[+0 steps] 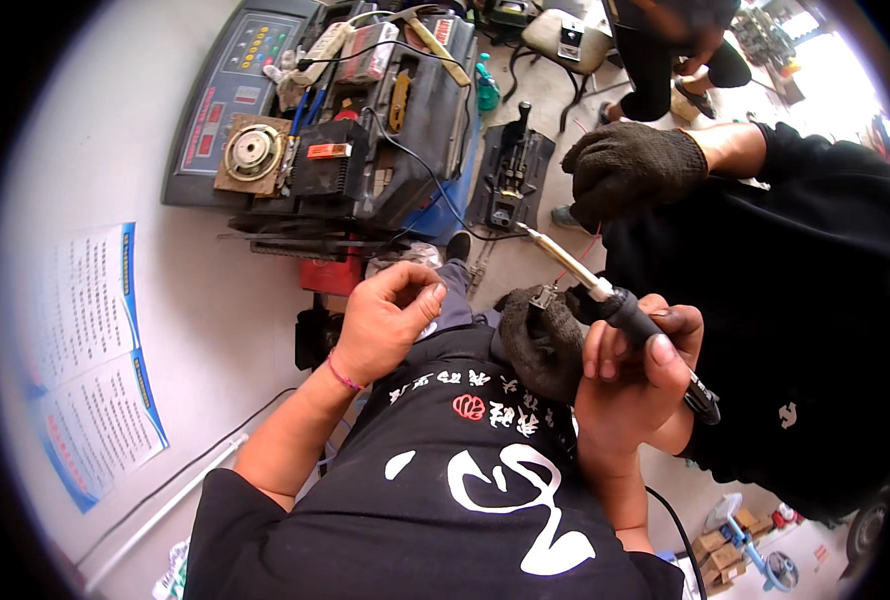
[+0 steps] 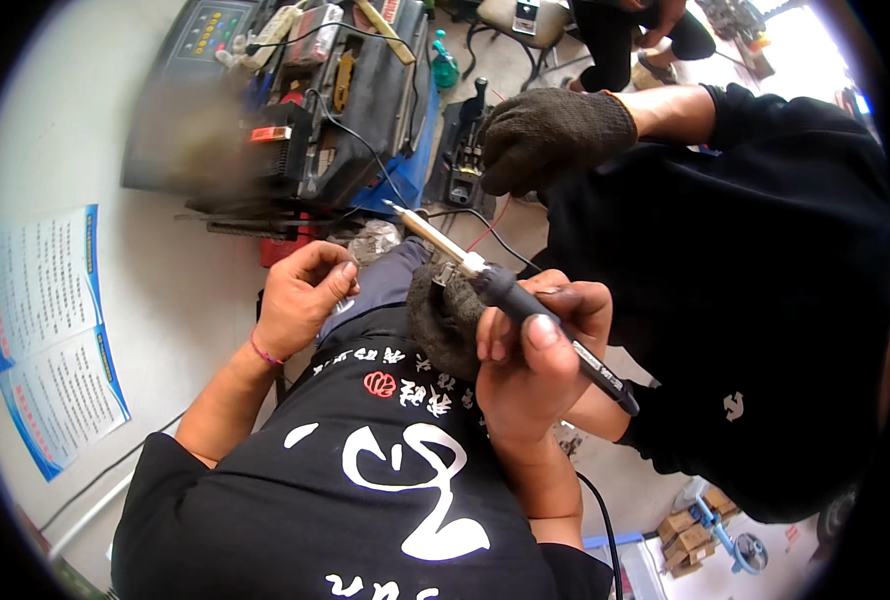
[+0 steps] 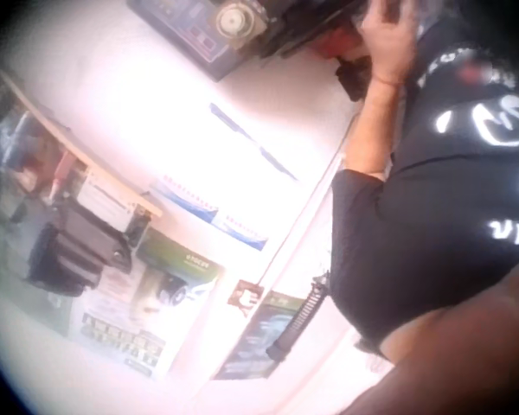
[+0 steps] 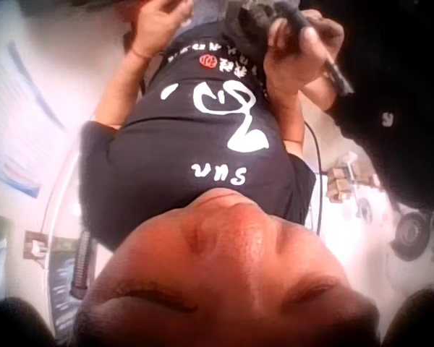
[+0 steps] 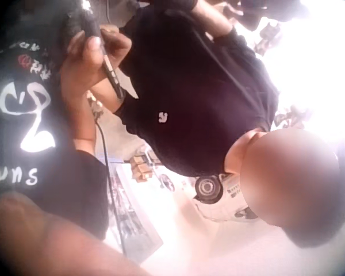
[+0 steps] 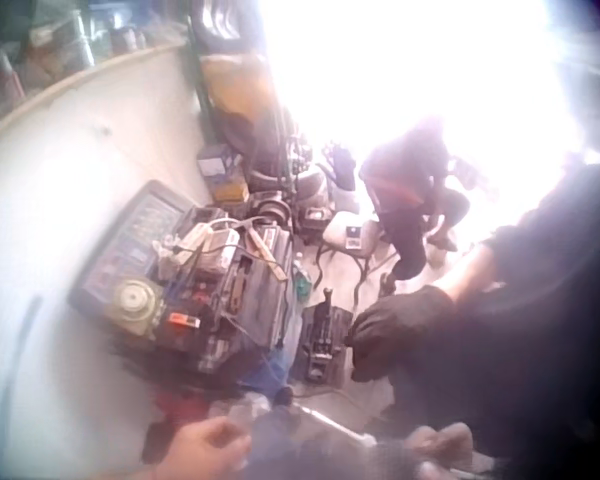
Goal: The person uses a soldering iron to apply solder to a small electronic component held in a clamp. They repeatedly heat the component and apply solder wire, then clean the iron tip with a sponge. The person also uses a small brush to clean the component and briefly handles a red tool box and a cardboard box.
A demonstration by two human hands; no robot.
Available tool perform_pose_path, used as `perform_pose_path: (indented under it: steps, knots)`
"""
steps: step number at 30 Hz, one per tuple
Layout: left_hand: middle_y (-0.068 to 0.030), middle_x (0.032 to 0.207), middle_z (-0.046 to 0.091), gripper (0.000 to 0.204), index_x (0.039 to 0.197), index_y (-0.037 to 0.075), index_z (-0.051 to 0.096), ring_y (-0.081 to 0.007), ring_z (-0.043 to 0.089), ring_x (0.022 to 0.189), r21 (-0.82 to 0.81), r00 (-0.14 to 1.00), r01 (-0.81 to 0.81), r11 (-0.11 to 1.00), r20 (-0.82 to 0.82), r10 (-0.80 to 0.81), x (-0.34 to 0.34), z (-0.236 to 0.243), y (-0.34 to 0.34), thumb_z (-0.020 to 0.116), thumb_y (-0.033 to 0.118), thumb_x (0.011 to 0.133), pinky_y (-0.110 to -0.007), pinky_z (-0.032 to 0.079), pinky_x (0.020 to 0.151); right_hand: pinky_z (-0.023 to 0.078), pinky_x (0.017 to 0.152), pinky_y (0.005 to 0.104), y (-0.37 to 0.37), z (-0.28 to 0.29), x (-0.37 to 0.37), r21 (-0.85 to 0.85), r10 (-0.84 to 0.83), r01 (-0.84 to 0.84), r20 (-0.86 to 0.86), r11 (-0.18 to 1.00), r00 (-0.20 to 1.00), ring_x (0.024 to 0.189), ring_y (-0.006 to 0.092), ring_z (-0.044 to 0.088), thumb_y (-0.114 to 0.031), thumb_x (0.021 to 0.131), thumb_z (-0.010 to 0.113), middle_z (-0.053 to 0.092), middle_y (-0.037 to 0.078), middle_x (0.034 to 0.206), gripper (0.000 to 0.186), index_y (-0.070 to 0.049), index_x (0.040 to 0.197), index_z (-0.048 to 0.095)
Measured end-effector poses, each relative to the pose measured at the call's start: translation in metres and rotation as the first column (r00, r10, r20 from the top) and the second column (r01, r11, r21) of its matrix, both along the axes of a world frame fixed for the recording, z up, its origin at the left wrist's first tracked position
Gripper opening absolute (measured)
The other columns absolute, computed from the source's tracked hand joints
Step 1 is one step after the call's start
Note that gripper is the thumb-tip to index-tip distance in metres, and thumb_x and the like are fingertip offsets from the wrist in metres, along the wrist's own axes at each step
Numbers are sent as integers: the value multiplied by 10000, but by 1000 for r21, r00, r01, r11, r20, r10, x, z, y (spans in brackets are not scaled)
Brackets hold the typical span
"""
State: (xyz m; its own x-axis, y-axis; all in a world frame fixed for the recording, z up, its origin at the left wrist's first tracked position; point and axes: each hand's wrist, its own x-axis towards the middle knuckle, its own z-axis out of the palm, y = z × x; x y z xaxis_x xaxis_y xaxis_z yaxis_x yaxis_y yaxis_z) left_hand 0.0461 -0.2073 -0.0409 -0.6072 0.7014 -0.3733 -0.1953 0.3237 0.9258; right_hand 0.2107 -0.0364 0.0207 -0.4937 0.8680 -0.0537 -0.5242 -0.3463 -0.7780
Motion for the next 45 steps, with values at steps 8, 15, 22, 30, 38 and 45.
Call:
perform_pose_path:
  steps: [8, 15, 22, 30, 38, 45]
  knots:
    - [1, 824, 655, 148, 1015, -12, 655, -57, 603, 751, -50, 989, -145, 988, -44, 143, 16, -6, -31, 685, 124, 965, -214, 492, 671, 410, 438, 280, -29, 3, -18, 60, 151, -149, -23, 987, 988, 536, 145, 483, -182, 890, 603, 517, 134, 907, 266, -30, 1050, 455]
    - [-43, 885, 684, 137, 1046, -25, 658, -90, 638, 763, -65, 981, -140, 988, -143, 129, -32, -22, -32, 650, 89, 972, -245, 539, 703, 472, 526, 270, -64, -6, -62, 89, 360, -362, 44, 928, 932, 597, 132, 526, -78, 916, 645, 523, 148, 956, 279, 1, 1087, 438]
    - [-22, 835, 661, 145, 1001, -23, 660, -86, 633, 718, -40, 951, -306, 951, 39, 308, -108, -87, -63, 667, 117, 966, -241, 537, 671, 463, 519, 257, -65, -49, -127, 62, 296, -346, 393, 936, 871, 592, 134, 568, -160, 926, 655, 554, 87, 844, 282, 6, 1077, 484]
    - [-12, 817, 638, 123, 985, -26, 647, -73, 610, 717, -101, 861, -414, 904, 280, 426, -151, -139, -91, 658, 95, 970, -234, 517, 658, 457, 532, 241, -42, -148, -257, 100, 256, -350, 502, 932, 826, 575, 99, 552, -94, 908, 659, 575, 51, 724, 185, 13, 992, 533]
    - [-87, 1092, 620, 118, 1002, -17, 651, -88, 622, 856, 45, 889, -298, 953, -351, 295, -223, -113, -82, 676, 90, 961, -247, 521, 728, 429, 506, 214, -16, -162, -294, 157, 280, -421, 538, 894, 795, 555, 80, 520, -75, 875, 669, 564, 30, 734, 168, -5, 962, 543]
    - [-182, 1378, 570, 94, 935, -10, 676, -280, 595, 1203, -10, 878, -52, 999, -478, 41, -273, -105, -51, 717, 41, 869, -366, 508, 957, 464, 657, 233, -24, -157, -306, 268, 283, -579, 670, 770, 686, 738, 73, 560, -43, 861, 704, 602, 29, 856, 206, 6, 1004, 564]
